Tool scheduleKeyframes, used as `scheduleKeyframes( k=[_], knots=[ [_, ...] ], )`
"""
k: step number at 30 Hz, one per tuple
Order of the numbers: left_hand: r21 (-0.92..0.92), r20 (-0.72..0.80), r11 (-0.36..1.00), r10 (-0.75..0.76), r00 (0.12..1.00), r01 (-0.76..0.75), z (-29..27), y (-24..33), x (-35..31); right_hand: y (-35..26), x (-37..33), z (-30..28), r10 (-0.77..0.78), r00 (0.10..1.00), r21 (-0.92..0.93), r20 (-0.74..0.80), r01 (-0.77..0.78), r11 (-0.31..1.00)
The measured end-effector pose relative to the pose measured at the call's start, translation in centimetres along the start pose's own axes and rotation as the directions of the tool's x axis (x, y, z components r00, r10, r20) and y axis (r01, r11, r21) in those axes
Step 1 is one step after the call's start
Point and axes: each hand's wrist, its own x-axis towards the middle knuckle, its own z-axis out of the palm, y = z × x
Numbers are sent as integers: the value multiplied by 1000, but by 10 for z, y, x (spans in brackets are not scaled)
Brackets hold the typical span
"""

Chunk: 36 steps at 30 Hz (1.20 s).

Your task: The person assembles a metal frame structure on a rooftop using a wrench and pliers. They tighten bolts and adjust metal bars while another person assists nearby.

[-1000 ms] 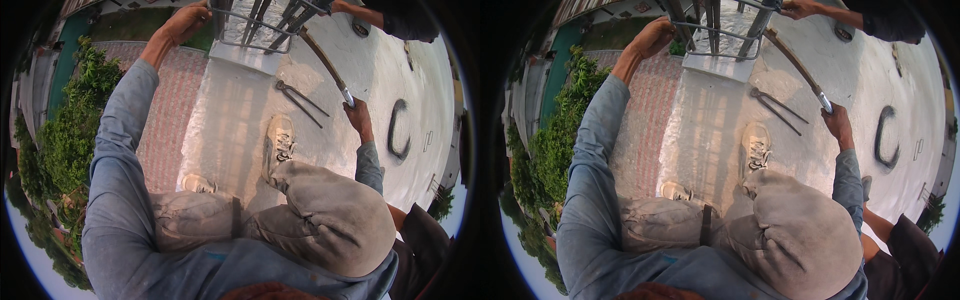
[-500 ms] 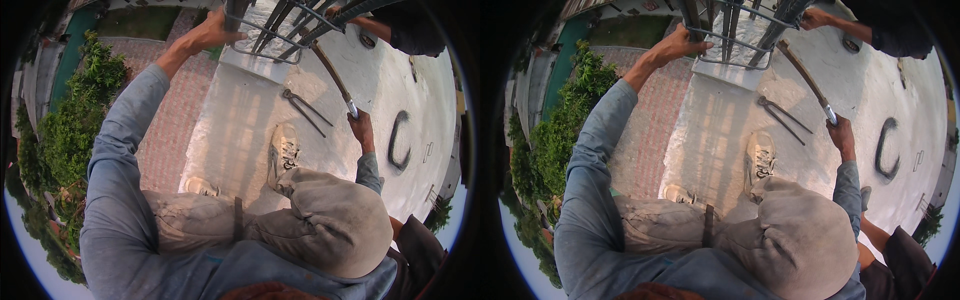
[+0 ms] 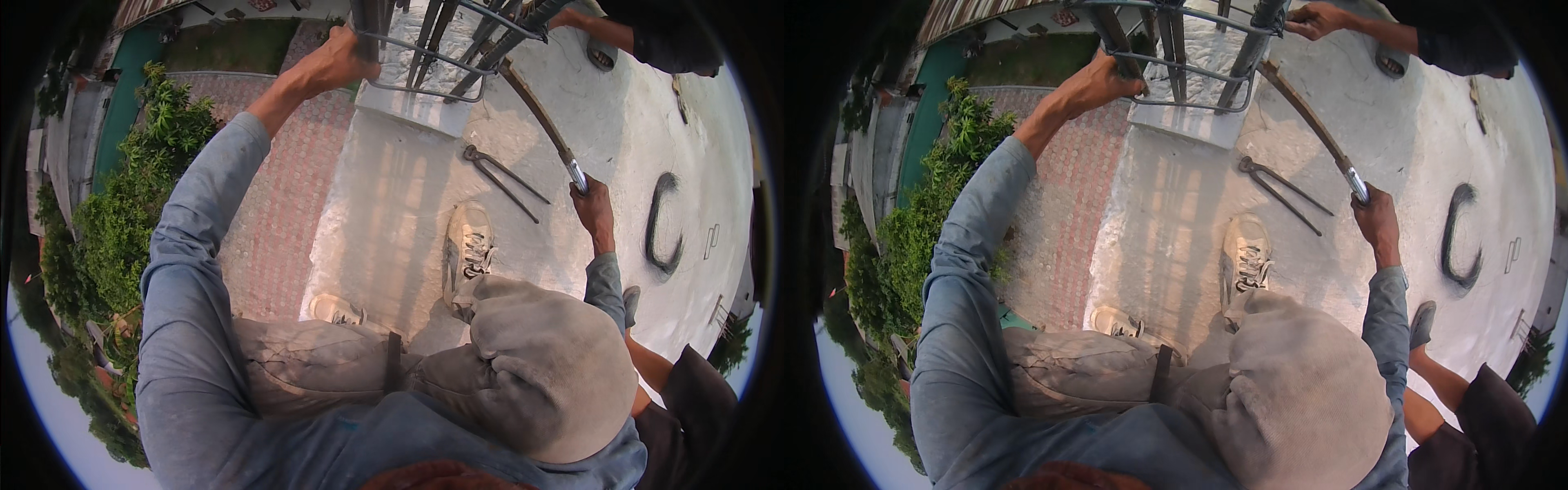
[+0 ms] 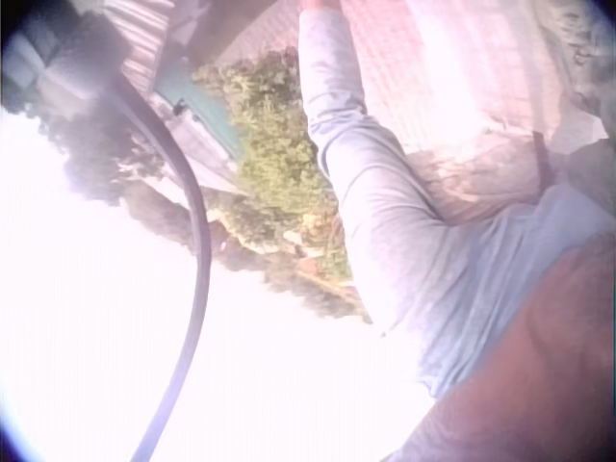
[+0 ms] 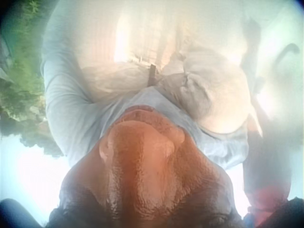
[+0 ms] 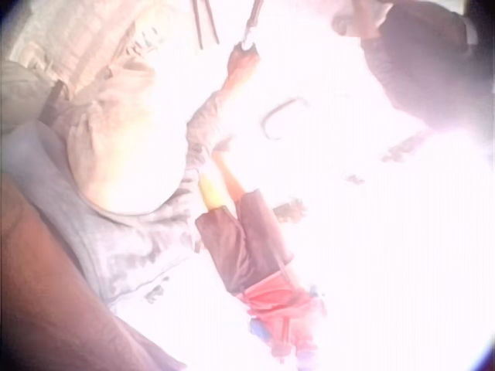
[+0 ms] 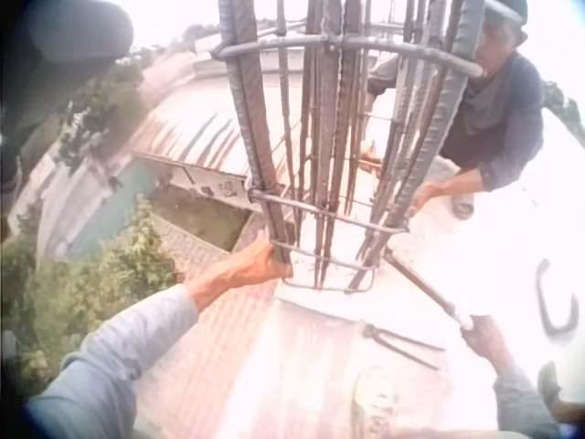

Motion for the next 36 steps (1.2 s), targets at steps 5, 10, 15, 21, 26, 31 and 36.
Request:
scheduleKeyframes(
  k=[5, 10, 15, 21, 26, 31, 36],
  knots=[
    [48, 57, 999, -16, 998, 13, -8, 6, -6, -10, -12, -5, 16, 1000, -20, -18, -16, 1000],
    [24, 5, 999, 39, 999, -39, -4, 3, -7, -20, -19, -9, 22, 999, -75, -30, -24, 997],
    [29, -18, 998, 64, 998, -63, 2, -7, -5, -27, -28, -13, 49, 997, -110, -58, -56, 992],
    [90, 8, 995, 40, 999, -41, 2, -10, -3, -31, -32, -9, 88, 993, -127, -76, -97, 987],
    [124, -133, 981, 163, 978, -147, 7, -11, -3, -32, -36, -8, 51, 992, -137, -112, -66, 988],
    [75, -47, 997, 15, 999, -12, 7, -11, -4, -33, -39, -7, 38, 993, -117, -114, -51, 992],
    [-88, -81, 995, -49, 996, 41, 4, -2, -5, -31, -38, -7, 24, 995, -142, -99, -38, 989]
  ],
)
